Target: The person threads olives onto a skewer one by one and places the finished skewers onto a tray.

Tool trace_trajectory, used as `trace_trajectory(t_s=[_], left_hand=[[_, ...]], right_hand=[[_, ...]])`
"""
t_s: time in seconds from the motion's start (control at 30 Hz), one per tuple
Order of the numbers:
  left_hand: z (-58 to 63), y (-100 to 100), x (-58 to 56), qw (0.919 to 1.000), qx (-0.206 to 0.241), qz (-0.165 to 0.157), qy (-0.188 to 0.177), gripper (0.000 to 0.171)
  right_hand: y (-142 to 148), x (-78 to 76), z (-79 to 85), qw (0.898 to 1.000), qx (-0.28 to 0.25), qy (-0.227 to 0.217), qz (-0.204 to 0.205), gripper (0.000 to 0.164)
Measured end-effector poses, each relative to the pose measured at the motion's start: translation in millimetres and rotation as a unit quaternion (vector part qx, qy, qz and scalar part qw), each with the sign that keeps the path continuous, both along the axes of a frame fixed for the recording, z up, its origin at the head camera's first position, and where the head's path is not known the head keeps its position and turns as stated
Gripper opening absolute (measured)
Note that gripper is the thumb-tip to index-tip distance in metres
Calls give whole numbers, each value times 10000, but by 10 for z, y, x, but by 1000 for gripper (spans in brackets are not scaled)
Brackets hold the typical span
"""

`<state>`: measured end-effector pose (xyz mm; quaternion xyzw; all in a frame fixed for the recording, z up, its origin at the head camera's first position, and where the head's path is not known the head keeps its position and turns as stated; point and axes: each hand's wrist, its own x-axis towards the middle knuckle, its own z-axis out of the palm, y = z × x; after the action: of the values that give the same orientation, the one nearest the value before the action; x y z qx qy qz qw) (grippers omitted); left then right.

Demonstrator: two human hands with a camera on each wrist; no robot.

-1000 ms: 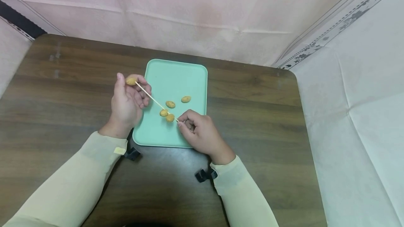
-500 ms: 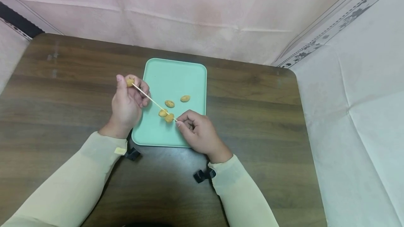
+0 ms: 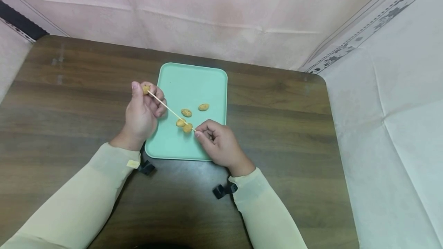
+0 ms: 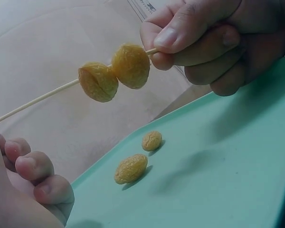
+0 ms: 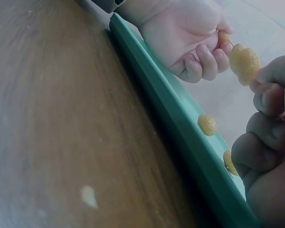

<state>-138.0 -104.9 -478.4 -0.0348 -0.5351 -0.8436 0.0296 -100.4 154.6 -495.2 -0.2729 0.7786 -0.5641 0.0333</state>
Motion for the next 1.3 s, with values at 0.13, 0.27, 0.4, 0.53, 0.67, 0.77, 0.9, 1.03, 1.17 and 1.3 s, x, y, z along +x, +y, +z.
trace_trajectory(t_s=[0.13, 0.27, 0.4, 0.53, 0.67, 0.77, 0.9, 1.03, 1.17, 1.3], left_hand=[[-5, 1, -7, 10000, 13, -58, -59, 55], [-8, 7, -15, 9999, 16, -75, -68, 56], [-11, 10, -19, 10000, -5, -72, -19, 55], [-15, 9, -22, 9999, -63, -79, 5, 53], [-14, 6, -28, 9998, -192, -98, 7, 51], [-10, 2, -31, 9995, -290, -98, 8, 51], [-12, -5, -33, 9994, -336, -120, 13, 51], [-19, -7, -35, 9994, -295, -178, 19, 52], [-25, -14, -44, 9993, -265, -267, 41, 52], [-29, -23, -49, 9991, -249, -332, 78, 52]], right_hand=[[0, -5, -13, 10000, 54, -18, 3, 6], [-3, -10, -19, 9999, 100, 67, 29, 6], [-6, -10, -31, 9998, 116, 173, 48, 6], [-2, -11, -42, 9997, 114, 226, 30, 5], [3, -11, -38, 9996, 110, 247, 12, 5], [4, -12, -36, 9996, 120, 245, 13, 5], [8, -11, -31, 9995, 145, 267, 9, 5], [11, -11, -29, 9994, 169, 316, 2, 5], [12, -15, -41, 9992, 181, 352, 14, 7], [9, -15, -48, 9993, 174, 338, 20, 6]])
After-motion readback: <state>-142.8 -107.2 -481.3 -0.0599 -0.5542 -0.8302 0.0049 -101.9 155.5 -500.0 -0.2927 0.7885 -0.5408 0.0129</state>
